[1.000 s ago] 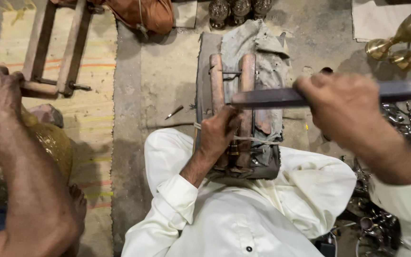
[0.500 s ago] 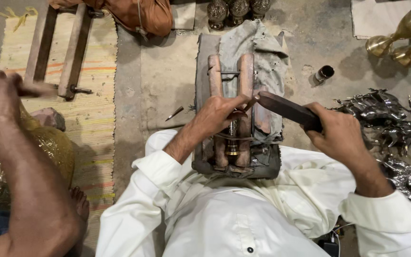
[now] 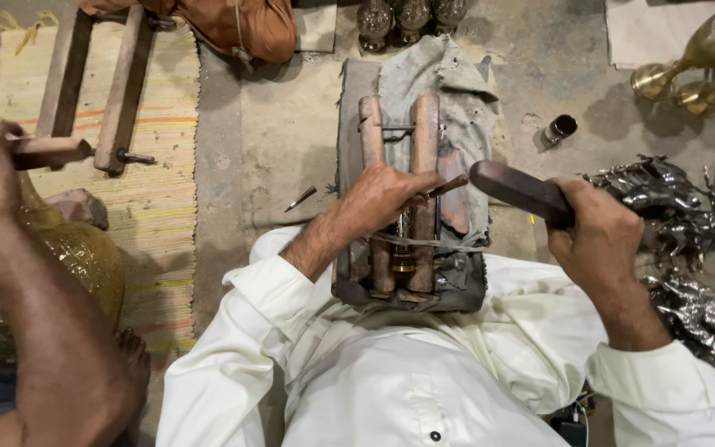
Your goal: The person sits on the floor with a brass vase held against a padded sandbag between wooden forms, and uses a punch and mallet to hammer decorative patterns into the vase surface, repositioning and rotating the vase as they work around it.
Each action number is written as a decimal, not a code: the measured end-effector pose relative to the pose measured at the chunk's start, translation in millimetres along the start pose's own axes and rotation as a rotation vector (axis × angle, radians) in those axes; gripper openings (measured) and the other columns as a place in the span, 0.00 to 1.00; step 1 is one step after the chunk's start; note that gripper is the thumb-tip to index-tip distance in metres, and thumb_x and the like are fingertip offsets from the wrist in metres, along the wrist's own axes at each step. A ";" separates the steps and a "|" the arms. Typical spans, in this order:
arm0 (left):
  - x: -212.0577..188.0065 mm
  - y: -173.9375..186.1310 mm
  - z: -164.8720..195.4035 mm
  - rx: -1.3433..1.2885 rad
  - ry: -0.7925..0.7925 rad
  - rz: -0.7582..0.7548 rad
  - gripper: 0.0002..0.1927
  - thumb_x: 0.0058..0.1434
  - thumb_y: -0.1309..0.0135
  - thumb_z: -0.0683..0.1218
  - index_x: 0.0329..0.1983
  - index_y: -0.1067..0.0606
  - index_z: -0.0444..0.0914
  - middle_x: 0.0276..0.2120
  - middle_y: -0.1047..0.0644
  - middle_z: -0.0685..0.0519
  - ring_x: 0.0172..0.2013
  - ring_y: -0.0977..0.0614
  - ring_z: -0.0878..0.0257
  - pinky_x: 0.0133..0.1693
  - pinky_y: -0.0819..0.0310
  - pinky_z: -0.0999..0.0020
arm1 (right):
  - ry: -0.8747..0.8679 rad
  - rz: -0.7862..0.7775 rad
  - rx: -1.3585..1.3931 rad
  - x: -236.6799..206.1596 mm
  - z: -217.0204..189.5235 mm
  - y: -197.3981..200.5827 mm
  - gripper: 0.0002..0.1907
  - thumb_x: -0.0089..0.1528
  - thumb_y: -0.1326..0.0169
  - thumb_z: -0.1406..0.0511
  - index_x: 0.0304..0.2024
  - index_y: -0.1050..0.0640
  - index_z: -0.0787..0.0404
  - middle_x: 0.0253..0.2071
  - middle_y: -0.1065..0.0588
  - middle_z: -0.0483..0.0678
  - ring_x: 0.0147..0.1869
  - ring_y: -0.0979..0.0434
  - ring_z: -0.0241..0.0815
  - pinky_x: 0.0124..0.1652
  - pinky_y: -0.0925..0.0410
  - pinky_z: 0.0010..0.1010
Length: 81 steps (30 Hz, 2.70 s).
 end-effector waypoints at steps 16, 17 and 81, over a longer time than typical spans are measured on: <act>-26.0 -14.6 4.1 -0.062 0.195 0.299 0.20 0.60 0.36 0.39 0.56 0.24 0.39 0.36 0.16 0.46 0.32 0.13 0.55 0.34 0.18 0.60 | 0.168 -0.169 -0.136 60.8 -20.4 25.2 0.27 0.52 0.38 0.71 0.56 0.21 0.56 0.40 0.19 0.51 0.42 0.18 0.52 0.42 0.28 0.44; -28.7 -16.1 4.3 -0.091 0.202 0.331 0.19 0.61 0.36 0.40 0.55 0.24 0.39 0.36 0.16 0.46 0.33 0.13 0.55 0.33 0.18 0.60 | 0.170 -0.164 -0.143 65.5 -19.8 25.7 0.27 0.53 0.38 0.71 0.56 0.21 0.56 0.40 0.19 0.51 0.41 0.18 0.50 0.42 0.27 0.43; -46.8 -40.0 2.7 -0.314 0.268 0.652 0.13 0.68 0.39 0.44 0.53 0.26 0.38 0.42 0.16 0.48 0.43 0.12 0.57 0.44 0.12 0.63 | 0.222 -0.376 -0.210 104.4 -35.8 45.9 0.20 0.63 0.41 0.66 0.58 0.24 0.56 0.35 0.21 0.46 0.32 0.21 0.39 0.35 0.28 0.33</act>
Point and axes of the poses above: each hand's wrist, its own x-axis towards the middle knuckle, its own y-axis out of the back of the hand, z = x × y, the point moved 1 cm from there along x, towards the middle knuckle
